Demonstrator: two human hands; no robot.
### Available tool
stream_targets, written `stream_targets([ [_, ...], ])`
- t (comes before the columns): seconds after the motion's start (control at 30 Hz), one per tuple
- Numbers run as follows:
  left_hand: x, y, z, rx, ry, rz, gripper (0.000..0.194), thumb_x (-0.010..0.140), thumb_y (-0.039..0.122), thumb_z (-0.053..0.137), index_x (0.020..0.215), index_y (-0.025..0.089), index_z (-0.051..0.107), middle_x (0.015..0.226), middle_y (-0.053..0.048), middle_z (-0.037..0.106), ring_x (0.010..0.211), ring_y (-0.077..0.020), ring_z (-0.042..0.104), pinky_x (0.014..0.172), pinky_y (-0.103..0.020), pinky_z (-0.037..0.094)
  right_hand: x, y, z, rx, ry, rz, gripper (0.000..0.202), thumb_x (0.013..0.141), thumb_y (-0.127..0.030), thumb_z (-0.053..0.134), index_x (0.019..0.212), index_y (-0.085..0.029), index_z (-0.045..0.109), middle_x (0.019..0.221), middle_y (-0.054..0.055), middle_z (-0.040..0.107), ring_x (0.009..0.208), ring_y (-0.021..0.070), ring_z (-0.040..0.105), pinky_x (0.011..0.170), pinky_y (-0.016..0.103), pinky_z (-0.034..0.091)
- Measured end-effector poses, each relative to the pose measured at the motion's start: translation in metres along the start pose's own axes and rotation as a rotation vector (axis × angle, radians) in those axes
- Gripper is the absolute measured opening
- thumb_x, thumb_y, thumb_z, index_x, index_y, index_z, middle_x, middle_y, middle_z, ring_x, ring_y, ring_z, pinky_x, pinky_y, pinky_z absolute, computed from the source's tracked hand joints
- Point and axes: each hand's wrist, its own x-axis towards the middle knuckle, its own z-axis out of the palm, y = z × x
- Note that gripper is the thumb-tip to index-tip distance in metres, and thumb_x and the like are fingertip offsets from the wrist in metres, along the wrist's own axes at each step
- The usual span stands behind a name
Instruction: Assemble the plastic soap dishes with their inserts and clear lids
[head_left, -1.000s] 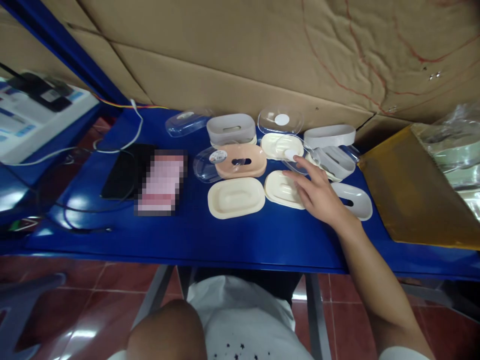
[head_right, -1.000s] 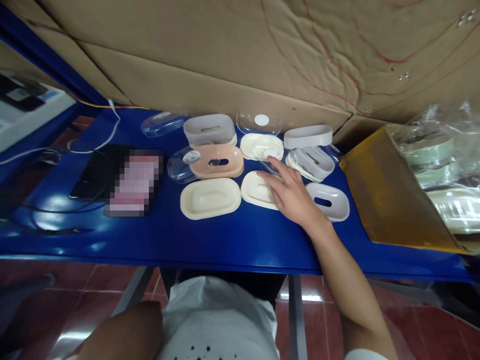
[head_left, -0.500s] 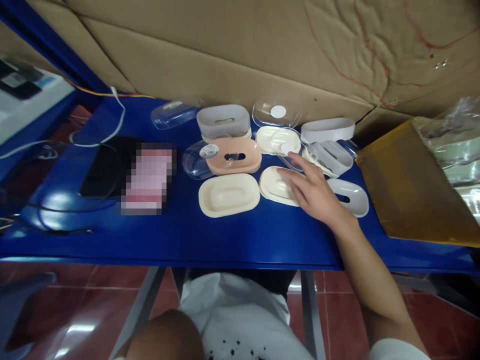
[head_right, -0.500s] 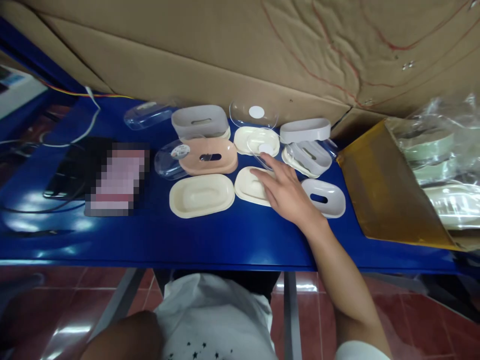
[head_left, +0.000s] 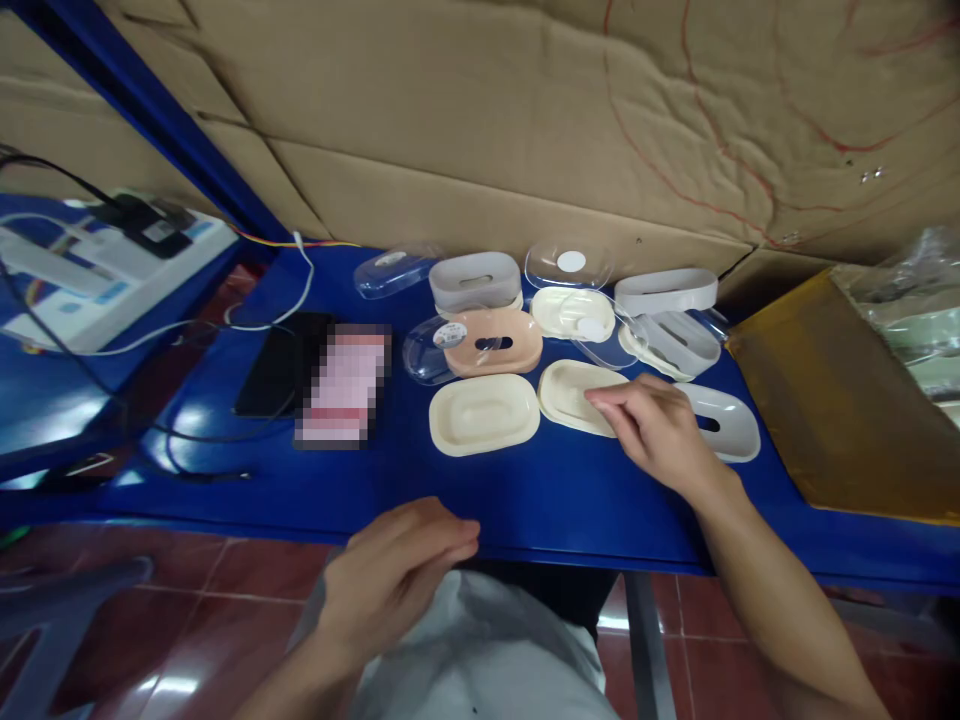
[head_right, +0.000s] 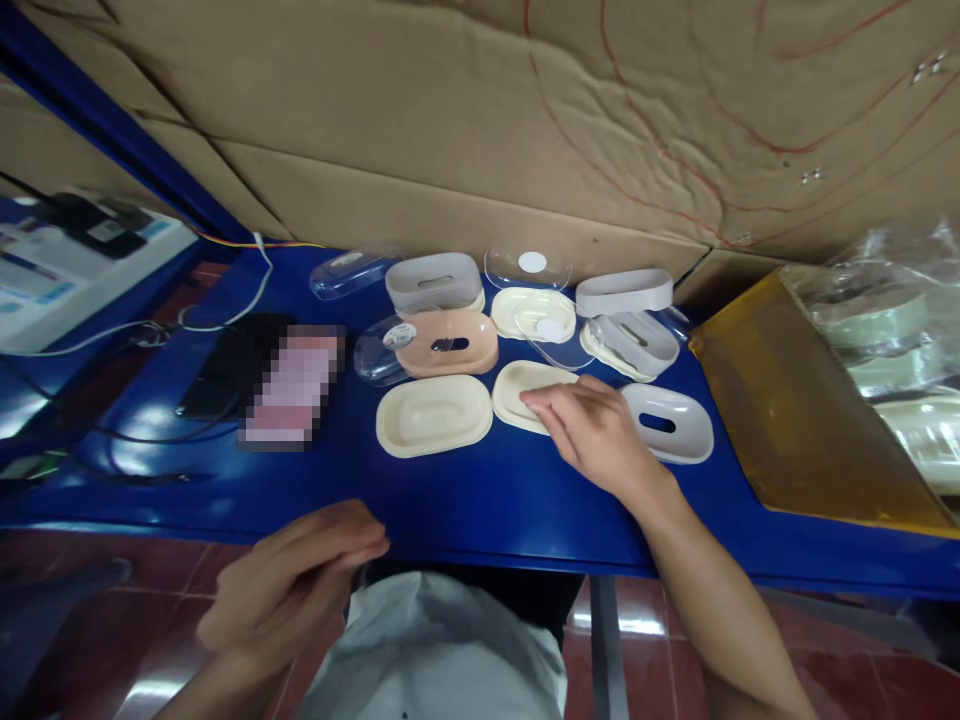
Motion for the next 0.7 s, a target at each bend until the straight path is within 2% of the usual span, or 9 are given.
stream_targets([
  [0.07,0.015,-0.017,0.014,0.013,0.044,0.047,0.019,0.115,0.028,0.051,0.103,0.026,0.065,0.071,0.005,0.071,0.056,-0.0107,0.065,0.057,-0.025,0.052,-0.001,-0.006,-0.001,-0.003,-0.035,-0.017,0.01,0.109,-0.022,0.06,0.104,-0.025,0.067,0.089,0.001,0.079,0.07,0.0168,0.069,0.069,0.032,0.049],
  [0.13,0.027,-0.029,0.019,0.036,0.023,0.109,0.035,0.117,0.031,0.043,0.087,0.024,0.058,0.06,0.005,0.062,0.047,-0.0105,0.055,0.051,-0.027,0.043,-0.002,-0.008,-0.001,-0.012,-0.068,-0.039,0.026,0.112,-0.029,0.055,0.088,-0.024,0.063,0.072,-0.001,0.07,0.06,0.0153,0.061,0.066,0.032,0.046],
  [0.23,0.05,-0.042,0.014,0.094,-0.079,0.267,0.051,0.117,0.032,0.032,0.068,0.024,0.045,0.052,0.004,0.047,0.043,-0.0131,0.042,0.049,-0.033,0.032,-0.002,-0.005,0.003,-0.047,-0.105,-0.084,0.046,0.114,-0.039,0.049,0.071,-0.024,0.055,0.057,-0.003,0.053,0.052,0.014,0.049,0.061,0.033,0.039],
  [0.33,0.085,-0.055,0.0,0.278,-0.142,0.31,0.055,0.115,0.032,0.027,0.065,0.025,0.047,0.055,0.0,0.049,0.05,-0.0178,0.046,0.054,-0.036,0.035,0.001,-0.002,0.011,-0.082,-0.156,-0.11,0.042,0.114,-0.038,0.053,0.076,-0.022,0.064,0.066,0.0,0.062,0.063,0.0158,0.059,0.069,0.034,0.044],
  [0.37,0.098,-0.06,-0.004,0.365,-0.174,0.304,0.051,0.114,0.038,0.034,0.069,0.024,0.054,0.063,-0.003,0.057,0.058,-0.0205,0.055,0.059,-0.037,0.041,0.002,-0.002,0.014,-0.087,-0.174,-0.111,0.035,0.113,-0.036,0.055,0.084,-0.022,0.069,0.075,0.002,0.069,0.073,0.0177,0.065,0.075,0.035,0.048],
  [0.43,0.123,-0.072,-0.009,0.568,-0.232,0.248,0.036,0.106,0.053,0.055,0.098,0.021,0.07,0.104,-0.015,0.074,0.096,-0.0322,0.07,0.084,-0.046,0.053,0.004,-0.005,0.022,-0.089,-0.204,-0.114,0.019,0.111,-0.032,0.06,0.107,-0.021,0.075,0.101,0.007,0.079,0.098,0.0226,0.073,0.089,0.039,0.052],
  [0.53,0.147,-0.09,-0.008,0.705,-0.408,0.147,0.067,0.095,0.055,0.074,0.149,0.02,0.057,0.156,-0.022,0.056,0.139,-0.0456,0.058,0.11,-0.06,0.05,0.002,-0.009,0.033,-0.098,-0.231,-0.132,0.029,0.11,-0.032,0.06,0.135,-0.02,0.069,0.135,0.012,0.076,0.124,0.0275,0.069,0.102,0.045,0.053],
  [0.6,0.153,-0.099,-0.004,0.705,-0.469,0.073,0.078,0.095,0.051,0.076,0.162,0.023,0.045,0.165,-0.019,0.049,0.142,-0.0459,0.057,0.11,-0.061,0.052,0.001,-0.014,0.04,-0.122,-0.265,-0.134,0.036,0.111,-0.032,0.059,0.144,-0.018,0.064,0.148,0.014,0.069,0.134,0.0287,0.066,0.108,0.048,0.052],
  [0.7,0.15,-0.106,0.0,0.649,-0.43,0.008,0.069,0.102,0.047,0.068,0.162,0.025,0.043,0.162,-0.016,0.053,0.133,-0.042,0.065,0.106,-0.058,0.057,-0.002,-0.023,0.049,-0.148,-0.329,-0.135,0.042,0.111,-0.031,0.058,0.151,-0.021,0.058,0.157,0.013,0.063,0.144,0.0281,0.06,0.118,0.053,0.045],
])
